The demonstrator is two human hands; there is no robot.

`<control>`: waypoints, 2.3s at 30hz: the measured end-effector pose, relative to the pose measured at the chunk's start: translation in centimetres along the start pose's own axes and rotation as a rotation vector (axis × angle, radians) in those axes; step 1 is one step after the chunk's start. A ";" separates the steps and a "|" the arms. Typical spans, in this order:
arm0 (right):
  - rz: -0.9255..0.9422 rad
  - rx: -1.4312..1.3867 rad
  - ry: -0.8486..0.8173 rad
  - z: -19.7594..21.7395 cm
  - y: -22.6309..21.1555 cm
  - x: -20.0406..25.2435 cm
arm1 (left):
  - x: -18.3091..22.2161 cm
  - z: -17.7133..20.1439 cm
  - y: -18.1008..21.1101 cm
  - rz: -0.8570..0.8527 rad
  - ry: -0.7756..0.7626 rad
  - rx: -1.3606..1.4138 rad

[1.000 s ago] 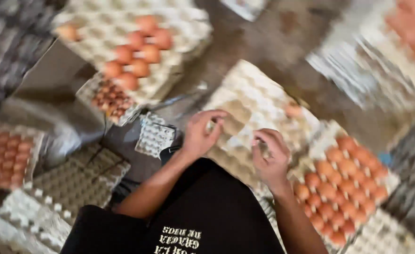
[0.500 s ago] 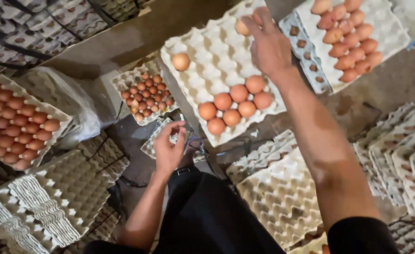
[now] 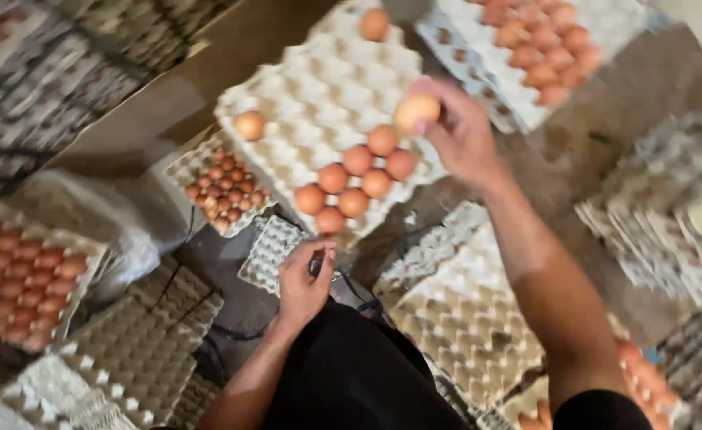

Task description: A person is manually sorting and cleaning eggs, moving them between cardboard trays and using a small brush to remove debris.

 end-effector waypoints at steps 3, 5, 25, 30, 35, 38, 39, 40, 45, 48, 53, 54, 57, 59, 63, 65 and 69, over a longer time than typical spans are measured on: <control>-0.131 -0.208 0.245 5.0 0.7 12.2 | 0.9 -6.8 0.9 -0.013 -0.147 0.083; -0.282 -0.298 0.427 8.3 3.3 23.2 | 3.3 -12.1 0.4 -0.045 -0.280 0.118; -0.970 0.868 1.058 36.0 11.1 86.6 | 14.0 -25.4 1.7 -0.154 -0.398 -0.394; -0.972 1.142 1.008 35.7 9.2 84.9 | 14.1 -25.2 2.2 -0.082 -0.398 -0.488; -0.742 0.830 0.948 27.5 7.7 69.2 | 13.7 -25.2 -0.5 0.018 -0.434 -0.534; -0.657 0.589 0.790 23.4 7.3 59.1 | 13.8 -25.2 -0.8 0.058 -0.482 -0.528; -0.489 0.506 0.718 22.4 5.7 54.9 | 13.8 -25.2 -0.8 0.077 -0.504 -0.509; -0.484 0.510 0.713 22.6 6.7 53.3 | 13.8 -25.0 -0.4 0.080 -0.499 -0.504; -0.903 0.549 0.198 21.3 13.9 47.3 | 13.1 -25.0 -1.1 -0.048 -0.453 -0.416; -0.992 0.467 0.196 21.9 15.9 46.8 | 13.0 -24.0 0.7 0.000 -0.469 -0.387; -1.009 0.487 0.490 26.4 20.1 49.4 | 12.0 -24.4 -2.2 -0.035 -0.403 -0.449; -1.017 0.474 0.568 27.4 21.4 50.3 | 11.8 -24.6 -3.2 -0.007 -0.418 -0.473; -0.958 0.443 0.710 29.8 19.6 49.8 | 11.4 -24.9 -4.7 0.095 -0.466 -0.498; -0.973 0.410 0.724 29.3 17.0 48.8 | 10.8 -25.2 -5.9 0.126 -0.482 -0.396; -0.815 0.407 0.882 26.0 12.1 49.7 | 10.5 -24.6 -2.6 0.167 -0.553 -0.346; -0.750 0.364 0.943 22.6 10.4 52.5 | 10.5 -24.3 -2.4 0.149 -0.553 -0.349; -0.742 0.240 1.005 12.9 9.0 59.3 | 10.6 -24.3 -2.4 0.107 -0.541 -0.365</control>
Point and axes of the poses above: each hand's wrist, its own x-axis away from the middle knuckle, its own z-axis out of the back of the hand, y = z × x, the point moved 10 cm from there along -x, towards the middle knuckle, and after that the axes turned 2 degrees about -z, right-handed, at the moved point
